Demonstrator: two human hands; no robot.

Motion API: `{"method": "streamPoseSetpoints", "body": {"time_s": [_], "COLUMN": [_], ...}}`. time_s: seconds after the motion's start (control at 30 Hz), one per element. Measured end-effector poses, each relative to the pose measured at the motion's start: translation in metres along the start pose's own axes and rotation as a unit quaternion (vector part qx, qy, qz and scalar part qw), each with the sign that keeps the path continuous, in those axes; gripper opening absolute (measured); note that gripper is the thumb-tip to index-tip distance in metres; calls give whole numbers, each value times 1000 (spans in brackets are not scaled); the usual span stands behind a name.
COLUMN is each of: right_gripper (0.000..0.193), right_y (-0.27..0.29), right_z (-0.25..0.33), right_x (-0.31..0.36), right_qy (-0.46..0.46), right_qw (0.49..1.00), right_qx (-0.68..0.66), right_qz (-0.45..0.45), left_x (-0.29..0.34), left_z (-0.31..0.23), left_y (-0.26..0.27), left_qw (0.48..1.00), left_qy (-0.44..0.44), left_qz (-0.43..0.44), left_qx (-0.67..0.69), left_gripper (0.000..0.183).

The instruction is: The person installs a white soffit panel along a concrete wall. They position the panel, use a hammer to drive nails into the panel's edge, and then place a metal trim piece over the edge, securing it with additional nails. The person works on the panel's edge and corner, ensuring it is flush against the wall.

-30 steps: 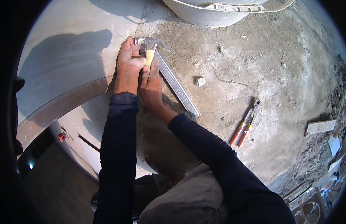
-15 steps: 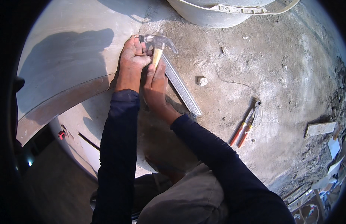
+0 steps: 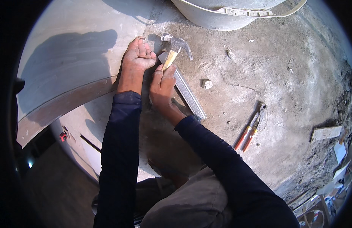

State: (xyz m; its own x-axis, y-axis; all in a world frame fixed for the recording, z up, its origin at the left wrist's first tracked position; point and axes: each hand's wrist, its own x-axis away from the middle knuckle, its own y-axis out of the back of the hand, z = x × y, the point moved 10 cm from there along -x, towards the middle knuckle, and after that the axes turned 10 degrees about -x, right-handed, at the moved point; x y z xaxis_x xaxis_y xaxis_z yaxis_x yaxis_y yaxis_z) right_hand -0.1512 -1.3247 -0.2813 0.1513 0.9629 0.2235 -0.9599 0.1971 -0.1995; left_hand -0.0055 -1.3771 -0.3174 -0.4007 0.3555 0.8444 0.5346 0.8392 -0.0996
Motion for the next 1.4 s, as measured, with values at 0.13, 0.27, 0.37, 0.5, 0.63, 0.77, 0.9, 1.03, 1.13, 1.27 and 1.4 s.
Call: {"method": "streamPoseSetpoints", "body": {"time_s": [0.13,0.27,0.37,0.5,0.63,0.77,0.9,1.03,1.13,1.27,1.4], "right_gripper": [23,32,34,36,26,23,23,27,26,23,22], "right_y": [-12,-15,-25,-9,-21,-7,-23,-23,-22,-28,-16], "right_z": [3,14,-4,-1,-3,8,6,9,6,11,14], "right_x": [3,7,6,8,8,5,2,4,3,3,2], "right_qy": [10,54,-28,-21,-43,10,7,6,-18,7,27], "right_qw": [997,995,997,999,996,999,998,999,998,995,999], "right_qx": [67,82,37,32,57,15,51,36,39,47,39], "right_qz": [48,16,60,-24,45,-28,43,39,48,83,23], "left_x": [3,1,2,12,19,17,13,13,14,16,16], "left_z": [4,-4,-4,0,-3,-2,-1,-2,-2,-1,-2], "left_y": [-2,1,3,-1,0,-3,-1,0,-2,1,0], "left_qw": [999,1000,999,996,995,995,996,996,996,994,995], "left_qy": [29,13,17,58,46,69,68,56,64,71,59], "left_qz": [-17,-24,-42,-49,-81,-53,-56,-62,-54,-73,-71], "left_qx": [2,0,10,38,34,50,27,40,30,49,30], "left_gripper": [13,10,12,9,7,5,7,8,8,8,9]}}
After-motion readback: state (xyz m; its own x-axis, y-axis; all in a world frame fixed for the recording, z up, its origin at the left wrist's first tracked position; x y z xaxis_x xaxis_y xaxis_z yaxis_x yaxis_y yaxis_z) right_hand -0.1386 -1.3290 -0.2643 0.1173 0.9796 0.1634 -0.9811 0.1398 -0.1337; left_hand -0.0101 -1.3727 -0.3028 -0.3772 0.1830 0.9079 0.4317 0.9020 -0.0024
